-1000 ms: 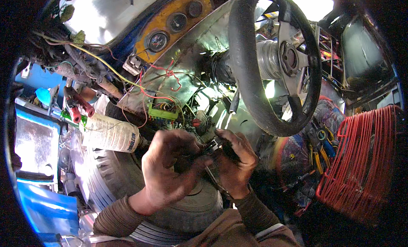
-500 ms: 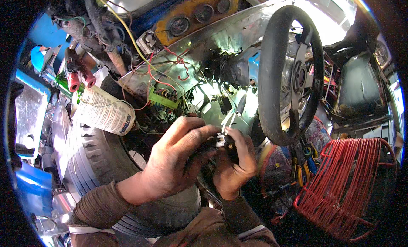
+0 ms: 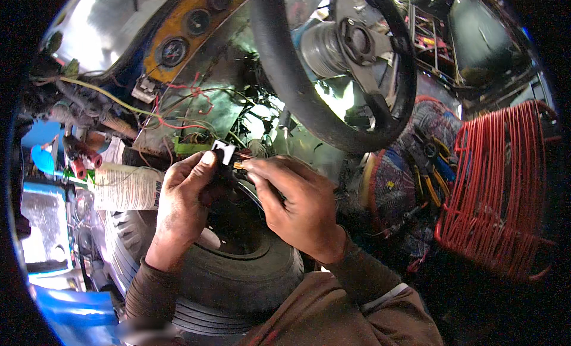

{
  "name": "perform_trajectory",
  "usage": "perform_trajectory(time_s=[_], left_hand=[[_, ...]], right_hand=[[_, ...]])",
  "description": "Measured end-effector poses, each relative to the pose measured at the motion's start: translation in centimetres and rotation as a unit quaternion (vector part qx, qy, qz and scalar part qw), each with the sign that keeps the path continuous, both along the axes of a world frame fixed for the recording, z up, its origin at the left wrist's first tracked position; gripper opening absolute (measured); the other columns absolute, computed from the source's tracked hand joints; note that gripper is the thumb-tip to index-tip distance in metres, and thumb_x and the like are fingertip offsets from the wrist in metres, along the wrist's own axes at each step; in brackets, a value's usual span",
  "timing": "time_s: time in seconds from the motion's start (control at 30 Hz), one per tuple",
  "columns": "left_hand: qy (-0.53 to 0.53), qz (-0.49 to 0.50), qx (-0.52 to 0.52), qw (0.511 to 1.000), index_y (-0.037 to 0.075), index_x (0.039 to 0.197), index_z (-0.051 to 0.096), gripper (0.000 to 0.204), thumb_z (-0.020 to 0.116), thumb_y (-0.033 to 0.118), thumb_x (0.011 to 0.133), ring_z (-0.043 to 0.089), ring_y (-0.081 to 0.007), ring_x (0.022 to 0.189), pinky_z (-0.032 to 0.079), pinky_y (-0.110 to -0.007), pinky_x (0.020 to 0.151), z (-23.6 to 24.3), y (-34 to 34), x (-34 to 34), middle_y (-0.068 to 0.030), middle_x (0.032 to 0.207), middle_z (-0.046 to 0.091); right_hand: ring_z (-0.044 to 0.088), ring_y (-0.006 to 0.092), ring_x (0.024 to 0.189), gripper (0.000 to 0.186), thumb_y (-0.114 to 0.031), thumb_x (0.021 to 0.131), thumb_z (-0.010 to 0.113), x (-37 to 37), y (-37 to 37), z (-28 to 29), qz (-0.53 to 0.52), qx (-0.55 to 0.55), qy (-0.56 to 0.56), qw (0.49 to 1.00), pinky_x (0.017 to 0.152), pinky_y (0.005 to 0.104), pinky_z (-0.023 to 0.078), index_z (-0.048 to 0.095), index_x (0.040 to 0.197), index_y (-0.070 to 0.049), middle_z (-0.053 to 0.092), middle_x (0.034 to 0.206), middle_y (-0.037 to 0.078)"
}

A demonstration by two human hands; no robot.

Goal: The person works on a vehicle's wiring harness under the dashboard, using pliers to strip wire insulation and a screwdriver to adjust connections. They manipulate several wires and connectors, then place the tools on the passenger seat.

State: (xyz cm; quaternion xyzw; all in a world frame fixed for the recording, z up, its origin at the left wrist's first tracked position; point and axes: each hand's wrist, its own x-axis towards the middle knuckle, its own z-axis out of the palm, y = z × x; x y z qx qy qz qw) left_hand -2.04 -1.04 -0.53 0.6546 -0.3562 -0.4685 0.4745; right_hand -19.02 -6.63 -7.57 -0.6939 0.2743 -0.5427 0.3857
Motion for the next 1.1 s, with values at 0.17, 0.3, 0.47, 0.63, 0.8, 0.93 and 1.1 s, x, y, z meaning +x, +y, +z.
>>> perform_trajectory(time_s=[0.17,0.3,0.47,0.63,0.8,0.93,1.1], left_hand=[[0.040,0.015,-0.010,0.999,-0.003,0.107,0.070,0.033,0.059,0.028,0.107,0.064,-0.0078,0.076,0.053,-0.024,0.071,0.0,-0.1,-0.5,-0.0026,0.090,0.071],[0.041,0.015,0.001,0.999,-0.003,0.106,0.069,0.032,0.060,0.028,0.107,0.064,-0.0085,0.073,0.055,-0.025,0.068,-0.1,-0.1,-0.8,-0.0028,0.089,0.070],[0.054,0.023,0.012,0.998,-0.004,0.108,0.070,0.033,0.061,0.028,0.106,0.065,-0.0086,0.074,0.055,-0.025,0.069,-0.2,-0.2,-1.0,-0.0033,0.089,0.071],[-0.150,-0.033,-0.004,0.988,-0.007,0.113,0.070,0.035,0.062,0.026,0.106,0.062,-0.0062,0.079,0.053,-0.024,0.072,-0.4,-0.1,-1.1,-0.0026,0.091,0.072],[0.034,0.016,0.008,0.999,-0.006,0.110,0.070,0.035,0.060,0.027,0.107,0.063,-0.0067,0.077,0.053,-0.024,0.071,-0.5,0.0,-1.0,-0.0034,0.090,0.072],[0.015,0.006,-0.012,1.000,-0.006,0.108,0.071,0.034,0.060,0.027,0.107,0.058,-0.0043,0.078,0.050,-0.023,0.070,-0.7,0.0,-1.1,-0.0005,0.089,0.070],[-0.067,-0.001,-0.005,0.998,-0.006,0.109,0.071,0.034,0.060,0.026,0.108,0.049,-0.0013,0.079,0.044,-0.020,0.069,-1.1,0.3,-1.7,0.0054,0.086,0.065]], right_hand=[[0.073,0.0294,0.089,0.023,0.001,0.084,0.074,0.1,-0.4,-0.2,-0.010,-0.014,-0.001,1.000,0.077,0.0376,0.058,0.074,0.106,-0.002,0.074,0.099,0.014],[0.071,0.0297,0.091,0.027,0.000,0.082,0.074,0.2,-0.3,-0.4,-0.038,-0.066,0.050,0.996,0.079,0.0394,0.057,0.073,0.109,-0.003,0.072,0.100,0.012],[0.069,0.0302,0.086,0.030,-0.001,0.080,0.076,0.2,-0.2,-0.6,-0.070,-0.160,0.085,0.981,0.076,0.0397,0.057,0.071,0.109,-0.002,0.068,0.097,0.011],[0.070,0.0306,0.086,0.028,-0.003,0.082,0.076,0.6,0.1,-0.7,-0.076,-0.167,0.081,0.980,0.075,0.0393,0.057,0.070,0.110,-0.001,0.069,0.098,0.012],[0.073,0.0310,0.091,0.023,-0.003,0.087,0.075,0.7,-0.2,-0.8,-0.024,0.016,-0.031,0.999,0.079,0.0383,0.058,0.070,0.109,-0.001,0.073,0.102,0.015],[0.073,0.0316,0.090,0.022,0.000,0.085,0.073,0.0,-0.8,-0.9,0.003,-0.025,-0.014,1.000,0.079,0.0381,0.058,0.071,0.107,-0.001,0.072,0.103,0.015],[0.071,0.0332,0.090,0.023,0.000,0.083,0.073,0.1,-0.7,-1.2,0.002,-0.054,0.020,0.998,0.079,0.0396,0.057,0.070,0.106,-0.001,0.070,0.102,0.014]])
